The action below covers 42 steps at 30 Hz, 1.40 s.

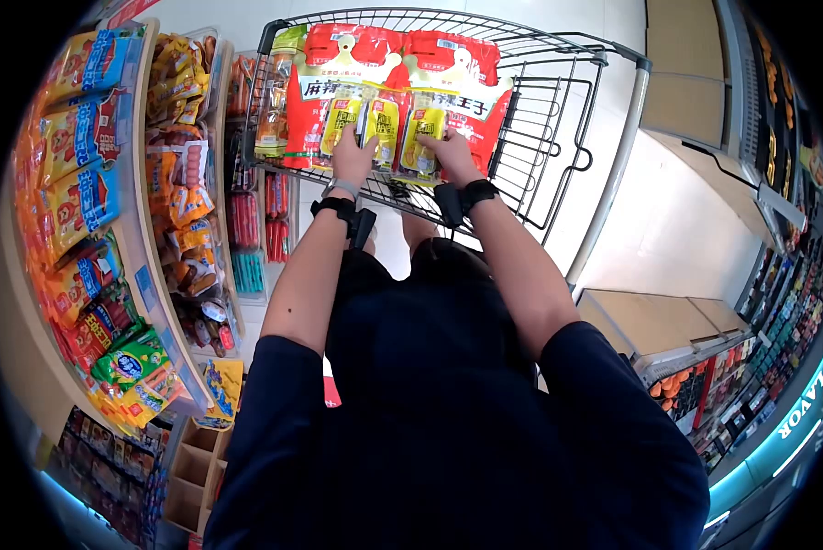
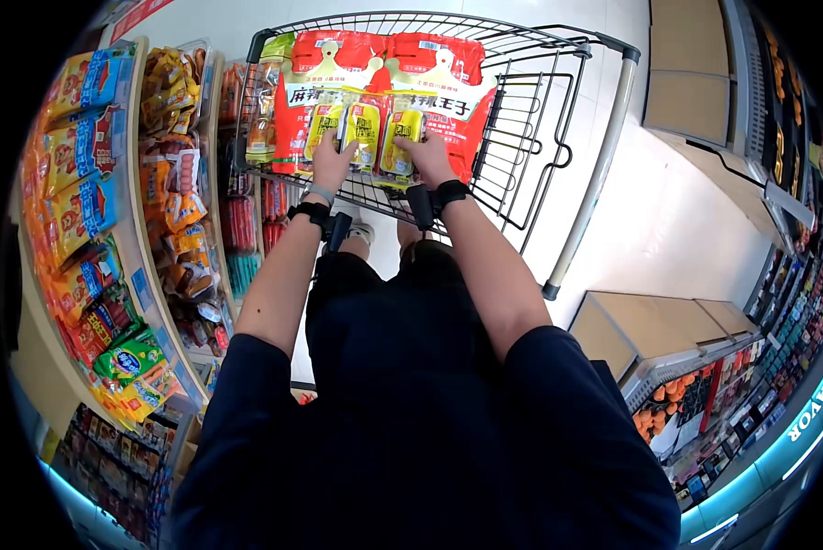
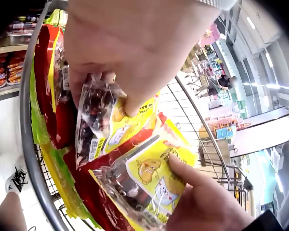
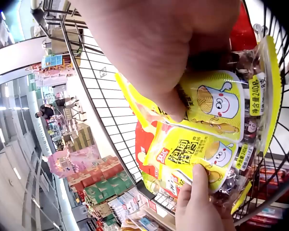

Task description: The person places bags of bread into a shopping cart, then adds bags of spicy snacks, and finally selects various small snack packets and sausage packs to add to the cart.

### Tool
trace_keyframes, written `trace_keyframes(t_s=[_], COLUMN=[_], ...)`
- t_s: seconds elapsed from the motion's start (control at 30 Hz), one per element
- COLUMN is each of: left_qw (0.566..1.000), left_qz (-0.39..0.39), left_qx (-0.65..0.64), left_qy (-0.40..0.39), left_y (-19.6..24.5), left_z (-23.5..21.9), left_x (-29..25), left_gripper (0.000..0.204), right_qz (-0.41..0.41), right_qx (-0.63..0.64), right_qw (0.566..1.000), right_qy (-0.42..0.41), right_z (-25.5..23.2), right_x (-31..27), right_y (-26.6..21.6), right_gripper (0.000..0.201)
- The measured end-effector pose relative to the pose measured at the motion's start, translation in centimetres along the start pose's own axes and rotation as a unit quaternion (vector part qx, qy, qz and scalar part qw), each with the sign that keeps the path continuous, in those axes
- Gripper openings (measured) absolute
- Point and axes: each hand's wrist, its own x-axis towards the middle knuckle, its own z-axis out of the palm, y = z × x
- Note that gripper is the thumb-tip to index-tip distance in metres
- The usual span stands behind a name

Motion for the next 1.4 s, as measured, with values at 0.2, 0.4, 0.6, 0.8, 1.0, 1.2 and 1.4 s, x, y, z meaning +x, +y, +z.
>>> trace_keyframes(t_s=[0.2,0.4,0.6,0.8,1.0,1.2,1.4], left_qw=[0.972,0.981,0.95,0.935,0.947,0.953,0.982], left_qz=[0.009,0.102,0.212,0.205,0.155,0.14,0.139], left_qx=[-0.192,0.155,0.197,0.28,0.276,0.258,0.115], left_qy=[-0.133,-0.053,-0.115,-0.076,-0.055,-0.073,-0.05], left_y=[-0.6,2.7,1.4,0.7,1.4,1.9,0.6], left_z=[-0.3,-0.5,0.8,2.7,4.2,2.9,-4.5], left_x=[-0.4,-1.2,-3.1,-1.5,-1.7,-1.8,-3.1], left_gripper=[0.04,0.049,0.066,0.072,0.078,0.078,0.056], right_qz=[0.008,-0.092,-0.054,-0.086,-0.085,-0.021,-0.043], right_qx=[0.005,-0.204,-0.377,-0.471,-0.489,-0.441,-0.454], right_qw=[0.997,0.961,0.916,0.875,0.866,0.891,0.88], right_qy=[0.082,0.164,0.125,0.076,0.059,0.101,0.131], right_z=[0.2,-1.5,-2.2,-1.7,-1.0,-1.1,-1.3], right_x=[-1.2,3.1,-1.3,0.0,0.0,-1.4,-4.7], right_y=[-1.9,3.5,0.0,-1.2,0.7,0.6,-2.0], right_gripper=[0.028,0.043,0.05,0.043,0.045,0.049,0.038])
